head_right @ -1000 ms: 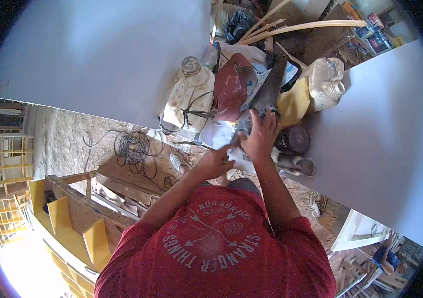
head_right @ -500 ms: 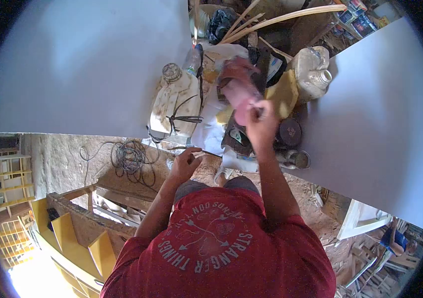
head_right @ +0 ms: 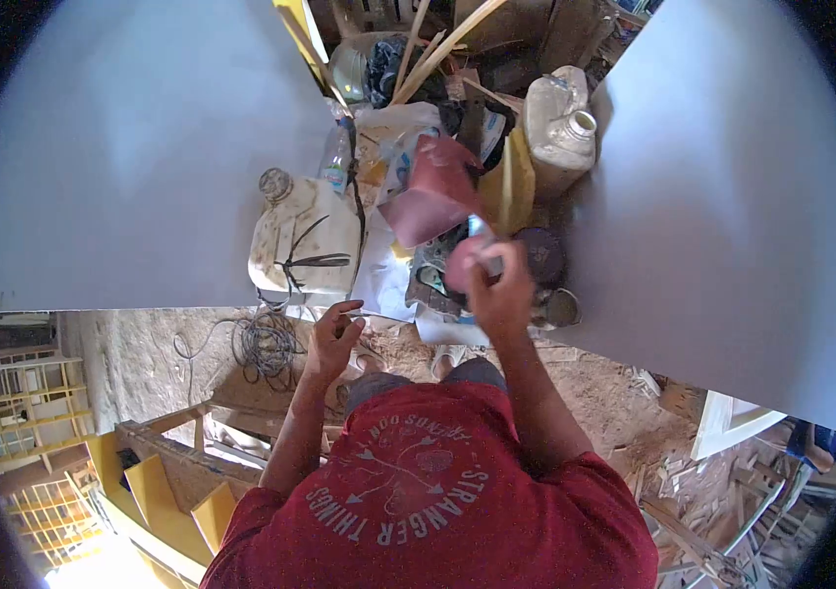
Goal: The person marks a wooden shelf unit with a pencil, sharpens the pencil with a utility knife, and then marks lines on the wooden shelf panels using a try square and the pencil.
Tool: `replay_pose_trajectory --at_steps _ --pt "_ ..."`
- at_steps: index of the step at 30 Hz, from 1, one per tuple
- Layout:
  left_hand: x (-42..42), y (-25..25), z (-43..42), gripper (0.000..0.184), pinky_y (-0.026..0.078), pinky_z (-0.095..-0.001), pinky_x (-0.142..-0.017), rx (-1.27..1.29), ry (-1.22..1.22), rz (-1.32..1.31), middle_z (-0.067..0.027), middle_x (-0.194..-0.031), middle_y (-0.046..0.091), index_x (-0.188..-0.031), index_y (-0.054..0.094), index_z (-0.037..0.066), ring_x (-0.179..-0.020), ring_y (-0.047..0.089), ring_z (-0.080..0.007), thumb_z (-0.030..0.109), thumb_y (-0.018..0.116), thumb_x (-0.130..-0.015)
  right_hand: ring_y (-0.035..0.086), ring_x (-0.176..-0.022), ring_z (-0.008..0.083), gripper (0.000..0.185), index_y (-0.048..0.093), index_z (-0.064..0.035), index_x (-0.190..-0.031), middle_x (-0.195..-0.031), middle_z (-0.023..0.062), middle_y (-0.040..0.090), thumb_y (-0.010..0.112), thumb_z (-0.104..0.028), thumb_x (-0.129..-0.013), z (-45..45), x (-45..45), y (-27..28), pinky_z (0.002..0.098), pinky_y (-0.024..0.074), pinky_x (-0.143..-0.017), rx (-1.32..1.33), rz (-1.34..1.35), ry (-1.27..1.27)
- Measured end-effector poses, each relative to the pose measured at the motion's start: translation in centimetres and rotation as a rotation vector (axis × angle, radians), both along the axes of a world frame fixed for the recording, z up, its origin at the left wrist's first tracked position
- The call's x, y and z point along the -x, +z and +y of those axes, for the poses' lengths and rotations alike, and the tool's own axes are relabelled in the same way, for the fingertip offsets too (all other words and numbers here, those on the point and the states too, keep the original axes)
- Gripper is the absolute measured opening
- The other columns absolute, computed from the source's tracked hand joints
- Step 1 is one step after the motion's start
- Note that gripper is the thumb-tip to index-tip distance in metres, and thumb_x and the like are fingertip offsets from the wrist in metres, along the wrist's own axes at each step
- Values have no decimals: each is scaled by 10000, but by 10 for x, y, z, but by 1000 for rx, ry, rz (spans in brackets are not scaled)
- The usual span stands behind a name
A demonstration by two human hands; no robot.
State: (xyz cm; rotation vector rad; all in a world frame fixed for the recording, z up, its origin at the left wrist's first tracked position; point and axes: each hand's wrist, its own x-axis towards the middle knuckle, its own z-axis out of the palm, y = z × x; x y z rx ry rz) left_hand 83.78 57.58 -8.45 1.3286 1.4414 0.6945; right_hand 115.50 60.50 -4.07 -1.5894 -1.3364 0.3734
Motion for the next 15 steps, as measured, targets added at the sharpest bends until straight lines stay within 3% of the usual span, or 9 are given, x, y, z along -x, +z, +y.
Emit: replay_pose_trajectory --at_steps 2,3,4,6,8,9,12,13,15 --pt "-11 -3 -3 371 426 -287 -631 22 25 -32 51 -736 529 -1376 713 31 -685 477 -59 165 751 -1032 730 -1023 363 355 647 -55 -1163 -1107 191 718 837 -276 -958 -1 16 10 474 574 -923 19 46 234" --pt "-18 -2 -5 366 426 -287 -631 23 36 -46 51 -736 531 -1371 714 29 -686 478 -58 165 750 -1034 724 -1168 416 451 625 -65 -1258 -1260 257 704 853 -305 -952 1 22 5 501 564 -1002 -37 9 328" --pt "-25 -1 -8 361 426 -286 -631 22 51 -60 51 -735 533 -1367 715 27 -687 480 -57 166 750 -1035 631 -1367 498 565 591 -82 -1358 -1510 332 573 878 -320 -934 3 31 1 530 536 -1097 -32 -72 383" --pt "-38 4 -18 288 435 -277 -647 19 72 -45 51 -772 565 -1301 709 21 -710 499 -54 168 730 -1054 475 -1519 539 679 563 -117 -1461 -1674 345 401 900 -319 -908 3 39 6 546 496 -1179 84 -81 578" --pt "-50 9 -31 225 444 -267 -663 18 101 -24 50 -809 597 -1234 703 15 -734 519 -51 170 711 -1072 416 -1554 544 698 569 -146 -1497 -1696 336 362 902 -285 -899 2 44 0 547 480 -1202 103 -118 731" --pt "-54 12 -39 166 435 -264 -656 20 123 -116 40 -834 604 -1106 685 23 -734 520 -51 184 711 -1075 386 -1572 547 711 572 -160 -1515 -1707 331 343 903 -268 -895 0 46 -6 547 473 -1214 115 -135 804" --pt "-58 16 -65 168 417 -260 -644 101 194 -217 35 -835 599 -1048 671 31 -728 510 -48 193 706 -1080 379 -1587 509 638 631 -166 -1484 -1700 312 364 883 -204 -900 -5 45 -15 522 453 -1244 55 -172 887" --pt "-56 12 -72 163 447 -260 -630 30 180 -171 21 -815 653 -1044 667 28 -705 563 -54 175 727 -1080 531 -1485 441 443 741 -122 -1338 -1597 249 538 854 -131 -910 -8 45 -10 496 485 -1210 27 -92 883" --pt "-57 18 -88 166 415 -245 -609 72 220 -281 25 -807 647 -1031 661 43 -679 536 -43 186 723 -1086 618 -1369 393 357 779 -105 -1262 -1473 200 650 845 -115 -912 -16 38 -10 484 520 -1152 62 -44 1006"
